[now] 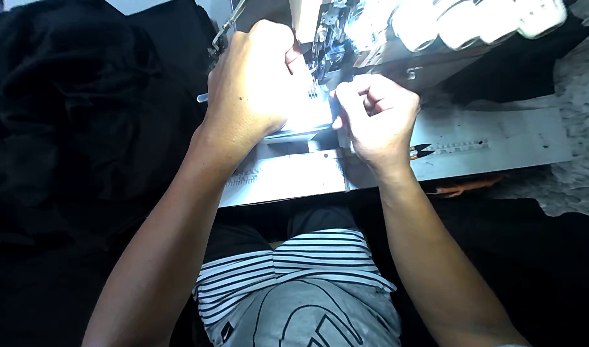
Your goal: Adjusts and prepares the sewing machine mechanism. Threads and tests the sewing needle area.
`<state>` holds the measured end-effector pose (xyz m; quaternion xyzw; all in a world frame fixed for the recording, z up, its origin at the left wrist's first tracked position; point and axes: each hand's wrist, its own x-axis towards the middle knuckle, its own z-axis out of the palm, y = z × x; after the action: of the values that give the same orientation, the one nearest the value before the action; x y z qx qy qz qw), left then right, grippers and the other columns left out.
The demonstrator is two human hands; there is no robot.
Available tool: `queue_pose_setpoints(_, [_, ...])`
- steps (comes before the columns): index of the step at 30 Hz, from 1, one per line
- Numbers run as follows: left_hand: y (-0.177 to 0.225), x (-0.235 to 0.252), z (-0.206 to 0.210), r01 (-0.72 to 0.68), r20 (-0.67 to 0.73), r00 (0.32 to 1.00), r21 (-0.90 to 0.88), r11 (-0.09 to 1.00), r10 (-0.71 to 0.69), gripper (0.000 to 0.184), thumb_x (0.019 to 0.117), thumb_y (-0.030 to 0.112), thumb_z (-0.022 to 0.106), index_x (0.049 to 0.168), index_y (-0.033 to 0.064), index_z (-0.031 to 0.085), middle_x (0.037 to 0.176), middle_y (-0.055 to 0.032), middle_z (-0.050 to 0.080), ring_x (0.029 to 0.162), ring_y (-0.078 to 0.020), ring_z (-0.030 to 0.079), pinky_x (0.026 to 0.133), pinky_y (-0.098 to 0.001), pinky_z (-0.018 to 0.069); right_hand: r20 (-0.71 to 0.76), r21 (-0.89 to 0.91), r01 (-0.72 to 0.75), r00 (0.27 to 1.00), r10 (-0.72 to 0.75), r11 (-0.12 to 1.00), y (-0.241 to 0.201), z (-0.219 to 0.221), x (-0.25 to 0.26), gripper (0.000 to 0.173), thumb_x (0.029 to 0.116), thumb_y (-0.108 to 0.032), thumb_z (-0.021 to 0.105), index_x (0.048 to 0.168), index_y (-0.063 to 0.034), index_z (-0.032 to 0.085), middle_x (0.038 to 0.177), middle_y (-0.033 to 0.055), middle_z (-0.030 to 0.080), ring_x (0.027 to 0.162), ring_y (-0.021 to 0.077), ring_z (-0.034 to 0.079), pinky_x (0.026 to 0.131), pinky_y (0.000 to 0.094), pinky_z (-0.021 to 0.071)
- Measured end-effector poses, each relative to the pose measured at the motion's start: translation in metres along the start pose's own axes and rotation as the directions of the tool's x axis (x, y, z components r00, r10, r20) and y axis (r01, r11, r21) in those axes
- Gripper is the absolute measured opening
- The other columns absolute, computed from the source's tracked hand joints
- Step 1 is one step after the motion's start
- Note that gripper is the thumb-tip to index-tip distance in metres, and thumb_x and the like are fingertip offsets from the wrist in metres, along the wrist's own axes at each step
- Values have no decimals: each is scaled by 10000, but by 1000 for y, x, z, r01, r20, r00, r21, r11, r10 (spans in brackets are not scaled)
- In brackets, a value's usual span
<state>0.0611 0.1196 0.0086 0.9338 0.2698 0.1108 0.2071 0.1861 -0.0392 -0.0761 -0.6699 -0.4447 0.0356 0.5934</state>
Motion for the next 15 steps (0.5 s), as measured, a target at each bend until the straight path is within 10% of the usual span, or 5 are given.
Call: queue_pose_setpoints(15, [-1, 9, -5, 15, 27, 1000, 10, 1000, -16, 266, 933, 405, 612, 779, 190, 598, 719, 35, 532, 671, -134, 543, 577, -396, 426, -16, -29, 17, 1000, -18, 999, 0, 2, 1, 129, 1021, -124, 634, 943, -46, 701, 729, -49, 701, 593, 2, 630, 529, 185, 523])
